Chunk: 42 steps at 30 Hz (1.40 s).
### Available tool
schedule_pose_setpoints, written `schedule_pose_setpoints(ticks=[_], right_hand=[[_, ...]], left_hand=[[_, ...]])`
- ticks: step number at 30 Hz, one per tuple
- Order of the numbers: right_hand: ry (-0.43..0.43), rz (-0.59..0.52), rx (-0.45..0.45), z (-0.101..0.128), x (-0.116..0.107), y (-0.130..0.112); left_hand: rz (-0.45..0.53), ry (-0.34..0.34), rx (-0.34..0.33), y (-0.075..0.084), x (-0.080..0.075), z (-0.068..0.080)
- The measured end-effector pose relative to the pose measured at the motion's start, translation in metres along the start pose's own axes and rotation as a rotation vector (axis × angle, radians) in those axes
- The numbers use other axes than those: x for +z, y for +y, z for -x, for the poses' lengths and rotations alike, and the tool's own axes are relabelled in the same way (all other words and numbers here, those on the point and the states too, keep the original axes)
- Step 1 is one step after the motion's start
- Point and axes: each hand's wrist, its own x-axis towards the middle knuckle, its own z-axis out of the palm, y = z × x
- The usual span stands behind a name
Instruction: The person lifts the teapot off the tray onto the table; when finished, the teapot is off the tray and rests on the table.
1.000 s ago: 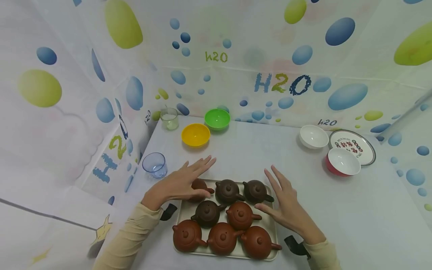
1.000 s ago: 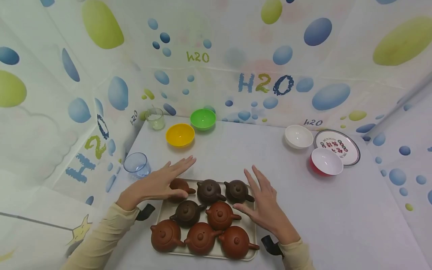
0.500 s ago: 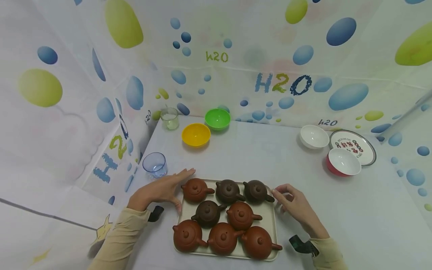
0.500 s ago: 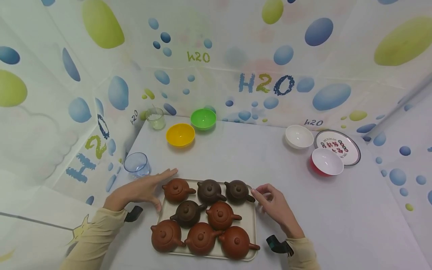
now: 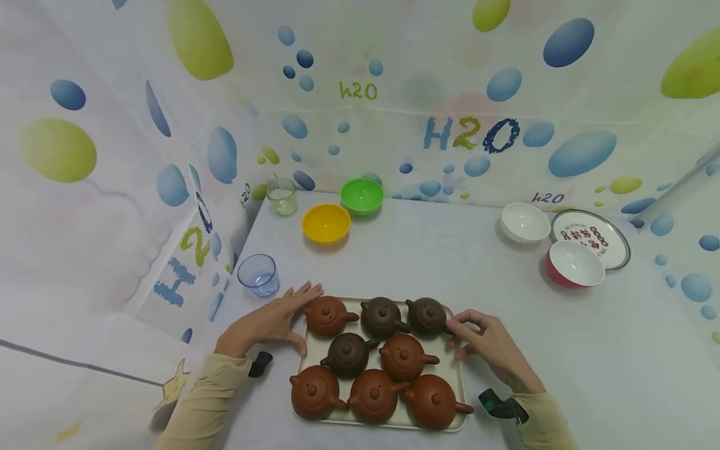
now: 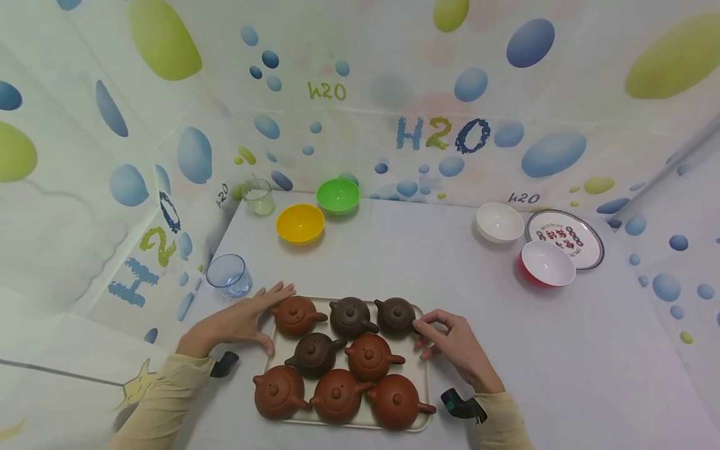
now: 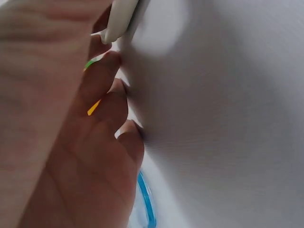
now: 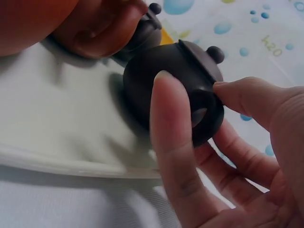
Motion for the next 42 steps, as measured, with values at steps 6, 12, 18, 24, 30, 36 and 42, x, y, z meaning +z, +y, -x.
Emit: schedule_pose_setpoints(ticks=[6, 12, 18, 24, 30, 36, 42], right_hand=[[-0.018, -0.059, -0.056, -0.002, 0.000, 0.006], [-0.022, -0.081, -0.085, -0.004, 0.001, 0.009], [-0.001, -0.075, -0.070, -0.003, 0.003, 0.009], [0.014, -0.067, -0.054, -0.003, 0.003, 0.010], [0.051, -0.049, -0.024, -0.002, 0.004, 0.010], [0.183, 0.096, 0.024, 0.004, 0.009, 0.003], [0.220, 0.324, 0.004, 0.006, 0.013, -0.004]], left_hand=[[0.011, -0.004, -0.015, 0.003, -0.001, -0.002], [0.016, 0.002, -0.033, 0.000, 0.002, -0.003], [0.011, 0.005, -0.057, -0.003, 0.004, 0.000], [0.008, 0.015, -0.023, -0.002, 0.004, -0.002], [-0.003, 0.015, -0.010, -0.002, 0.004, -0.003], [-0.004, 0.016, 0.000, -0.002, 0.004, -0.003], [0.003, 0.017, 0.005, -0.003, 0.003, -0.003]])
